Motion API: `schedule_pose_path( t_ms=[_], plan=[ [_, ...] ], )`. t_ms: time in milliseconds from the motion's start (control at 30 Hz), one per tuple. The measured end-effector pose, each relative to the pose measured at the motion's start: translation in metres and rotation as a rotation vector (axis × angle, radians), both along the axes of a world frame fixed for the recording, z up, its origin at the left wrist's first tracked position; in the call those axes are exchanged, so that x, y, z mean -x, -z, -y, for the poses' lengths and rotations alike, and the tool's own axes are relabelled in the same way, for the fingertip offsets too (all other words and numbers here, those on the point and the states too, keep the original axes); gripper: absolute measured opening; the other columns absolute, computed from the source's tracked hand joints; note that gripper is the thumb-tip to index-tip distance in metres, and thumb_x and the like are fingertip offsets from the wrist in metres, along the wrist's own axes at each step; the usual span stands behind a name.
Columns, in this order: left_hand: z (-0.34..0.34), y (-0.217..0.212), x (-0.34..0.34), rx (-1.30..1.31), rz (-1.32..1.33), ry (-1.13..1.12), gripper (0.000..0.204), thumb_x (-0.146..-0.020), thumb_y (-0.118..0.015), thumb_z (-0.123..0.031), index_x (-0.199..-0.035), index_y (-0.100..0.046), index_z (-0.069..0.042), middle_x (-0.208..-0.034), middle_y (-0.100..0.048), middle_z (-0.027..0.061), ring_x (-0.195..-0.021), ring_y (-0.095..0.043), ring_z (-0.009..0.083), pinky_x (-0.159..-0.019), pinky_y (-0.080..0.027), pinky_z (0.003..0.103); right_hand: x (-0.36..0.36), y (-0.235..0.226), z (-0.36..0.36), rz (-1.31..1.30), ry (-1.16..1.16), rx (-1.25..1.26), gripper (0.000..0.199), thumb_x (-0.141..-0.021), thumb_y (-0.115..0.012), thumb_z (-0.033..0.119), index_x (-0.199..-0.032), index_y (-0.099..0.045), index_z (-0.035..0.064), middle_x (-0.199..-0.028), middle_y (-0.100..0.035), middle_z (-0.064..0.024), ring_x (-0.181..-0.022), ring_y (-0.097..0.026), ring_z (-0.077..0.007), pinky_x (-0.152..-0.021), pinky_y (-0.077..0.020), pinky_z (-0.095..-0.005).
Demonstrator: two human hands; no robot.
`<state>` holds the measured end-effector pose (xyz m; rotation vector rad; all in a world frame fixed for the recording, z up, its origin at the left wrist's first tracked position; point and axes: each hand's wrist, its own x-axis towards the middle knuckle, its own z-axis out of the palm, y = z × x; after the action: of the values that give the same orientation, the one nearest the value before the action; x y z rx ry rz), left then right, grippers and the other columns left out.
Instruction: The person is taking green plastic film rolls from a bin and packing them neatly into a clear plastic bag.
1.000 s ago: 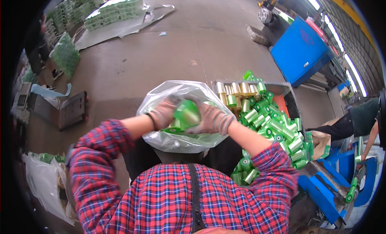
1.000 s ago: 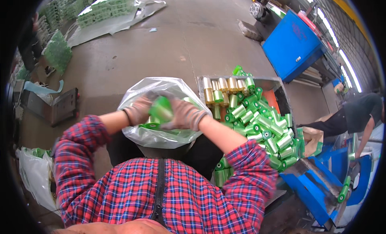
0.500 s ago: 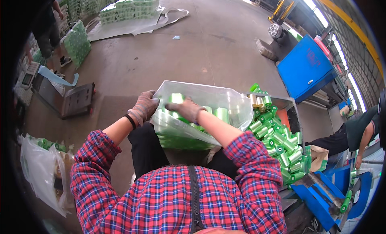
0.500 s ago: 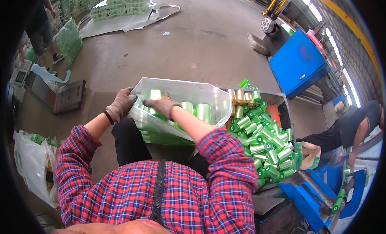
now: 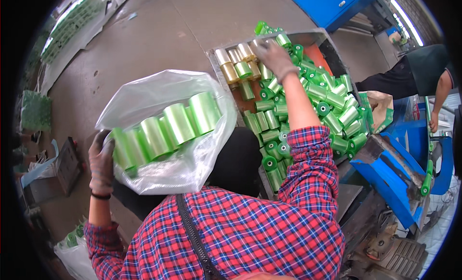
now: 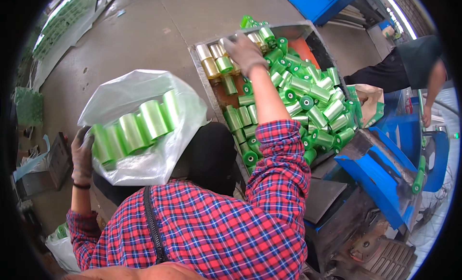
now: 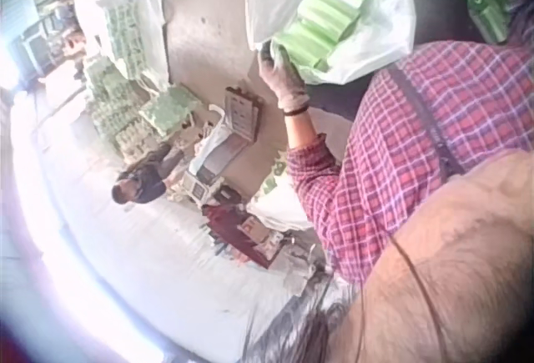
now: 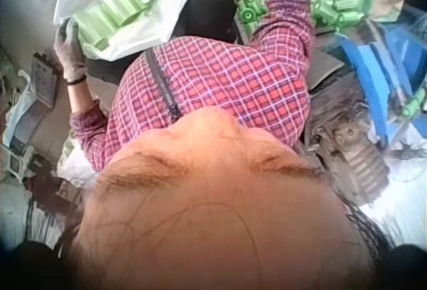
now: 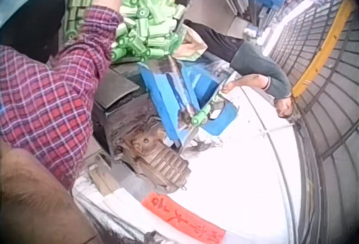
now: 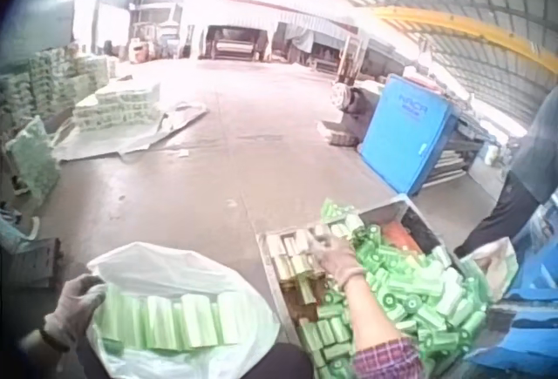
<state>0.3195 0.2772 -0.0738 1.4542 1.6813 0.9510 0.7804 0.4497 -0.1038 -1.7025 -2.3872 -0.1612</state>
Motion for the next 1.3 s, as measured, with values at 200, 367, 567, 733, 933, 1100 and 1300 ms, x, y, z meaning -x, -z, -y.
schedule_pose_path(
  t_ms=[200, 367, 567, 733, 933, 1100, 1300],
  plan=[
    [0.006, -0.004, -0.008, 0.088, -0.082, -0.132, 0.028, -0.082, -0.048, -0.006, -0.107, -0.053, 0.005, -0.1, -0.058, 0.0086, -0.092, -0.053, 0.014, -0.083, -0.04, 0.025, -0.074, 0.309, 0.071, -0.481, 0.579, 1.037, 0.083, -0.067, -0.058, 0.061, -0.123, -0.044, 0.002, -0.122, -0.047, -0.0226, -0.114, -0.046, -0.0324, -0.096, -0.0359, -0.0364],
    [0.004, -0.007, -0.013, 0.083, -0.122, -0.156, 0.027, -0.082, -0.049, -0.005, -0.107, -0.053, 0.003, -0.099, -0.058, 0.0059, -0.091, -0.051, 0.0123, -0.083, -0.04, 0.025, -0.035, 0.322, 0.104, -0.678, 0.778, 0.754, 0.088, -0.061, -0.068, 0.054, -0.123, -0.041, -0.0025, -0.117, -0.051, -0.0228, -0.113, -0.047, -0.034, -0.092, -0.0372, -0.0384],
    [0.005, -0.006, -0.021, 0.016, -0.055, -0.183, 0.028, -0.083, -0.052, -0.008, -0.108, -0.053, 0.005, -0.099, -0.059, 0.0094, -0.092, -0.053, 0.0145, -0.083, -0.041, 0.026, -0.062, 0.281, 0.162, -2.482, 0.767, 0.518, 0.073, -0.078, -0.05, 0.058, -0.13, -0.035, 0.0102, -0.106, -0.056, -0.0174, -0.087, -0.057, -0.032, -0.079, -0.0468, -0.0414],
    [0.011, 0.004, -0.014, -0.099, 0.095, -0.169, 0.029, -0.083, -0.052, -0.008, -0.109, -0.053, 0.005, -0.1, -0.059, 0.0106, -0.093, -0.053, 0.0146, -0.084, -0.041, 0.026, -0.015, 0.045, 0.161, -2.462, -0.206, 0.605, 0.068, -0.081, -0.046, 0.057, -0.127, -0.037, 0.0083, -0.113, -0.052, -0.0195, -0.094, -0.057, -0.0344, -0.078, -0.0491, -0.0503],
    [0.01, 0.017, -0.003, -0.146, 0.453, -0.186, 0.028, -0.081, -0.052, -0.007, -0.107, -0.054, 0.004, -0.099, -0.059, 0.0086, -0.09, -0.054, 0.0136, -0.081, -0.042, 0.026, 0.17, -0.103, 0.136, -0.869, -0.529, 0.452, 0.064, -0.084, -0.045, 0.052, -0.122, -0.044, 0.0004, -0.112, -0.052, -0.0207, -0.104, -0.052, -0.0251, -0.089, -0.0413, -0.0288],
    [0.005, 0.027, -0.002, -0.188, 0.49, -0.172, 0.029, -0.08, -0.052, -0.008, -0.106, -0.055, 0.003, -0.096, -0.06, 0.009, -0.088, -0.054, 0.0142, -0.08, -0.043, 0.026, 0.226, -0.063, 0.101, -0.181, 0.104, 0.874, 0.098, -0.063, -0.055, 0.068, -0.114, -0.044, -0.0146, -0.115, -0.048, -0.0284, -0.109, -0.05, -0.0314, -0.091, -0.0394, -0.0368],
    [0.013, 0.023, 0.011, -0.263, 0.598, -0.201, 0.026, -0.081, -0.053, -0.008, -0.104, -0.056, 0.002, -0.094, -0.061, 0.0084, -0.084, -0.055, 0.0136, -0.077, -0.044, 0.026, 0.172, -0.057, 0.097, 0.195, 0.396, 0.562, 0.092, -0.071, -0.054, 0.059, -0.126, -0.028, -0.0103, -0.12, -0.048, -0.0236, -0.104, -0.054, -0.0299, -0.086, -0.0439, -0.0389]
  ],
)
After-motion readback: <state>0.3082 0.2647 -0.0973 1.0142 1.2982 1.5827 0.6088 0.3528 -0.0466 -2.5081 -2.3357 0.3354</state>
